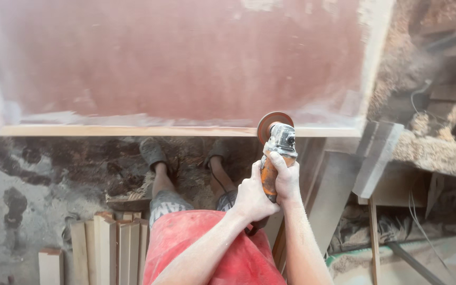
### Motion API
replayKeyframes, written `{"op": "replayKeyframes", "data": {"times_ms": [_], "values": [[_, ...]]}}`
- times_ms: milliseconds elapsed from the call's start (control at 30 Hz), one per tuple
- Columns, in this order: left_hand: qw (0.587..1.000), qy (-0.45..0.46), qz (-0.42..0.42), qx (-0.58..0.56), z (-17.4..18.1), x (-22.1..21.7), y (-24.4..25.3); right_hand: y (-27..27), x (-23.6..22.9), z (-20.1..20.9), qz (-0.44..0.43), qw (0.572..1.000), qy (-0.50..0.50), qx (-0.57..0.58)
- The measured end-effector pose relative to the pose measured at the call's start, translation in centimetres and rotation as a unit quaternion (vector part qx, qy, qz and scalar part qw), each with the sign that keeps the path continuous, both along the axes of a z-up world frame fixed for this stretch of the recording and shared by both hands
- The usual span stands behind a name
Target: The person uses an angle grinder with a sanding disc to sand the edges and surface of a large wooden board. The person moves the tool along the board's perimeter and across its face, generating dust. The board remains on a workbench throughout the clip.
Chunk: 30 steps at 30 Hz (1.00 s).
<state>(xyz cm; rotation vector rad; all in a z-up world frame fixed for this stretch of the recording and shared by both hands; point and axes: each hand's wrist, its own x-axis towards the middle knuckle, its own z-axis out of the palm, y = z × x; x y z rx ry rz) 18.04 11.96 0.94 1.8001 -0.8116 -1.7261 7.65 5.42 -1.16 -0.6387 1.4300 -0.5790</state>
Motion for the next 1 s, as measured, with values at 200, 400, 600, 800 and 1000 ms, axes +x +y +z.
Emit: {"op": "replayKeyframes", "data": {"times_ms": [200,400,600,800,1000], "values": [[0.997,0.001,0.073,0.024,1.0,10.2,6.1,4.8,10.6,0.1,0.098,0.995,0.007,0.004],[0.989,-0.014,0.144,0.043,1.5,21.9,12.7,10.1,24.0,0.5,0.187,0.982,0.005,0.002],[0.979,-0.033,0.198,0.041,1.5,30.4,18.0,14.2,34.2,1.0,0.253,0.967,-0.01,-0.024],[0.973,-0.044,0.222,0.053,1.5,36.5,21.3,17.1,41.4,1.1,0.297,0.955,0.005,-0.021],[0.958,-0.033,0.278,0.055,1.5,39.0,22.3,18.3,44.6,0.3,0.349,0.936,0.002,-0.049]]}}
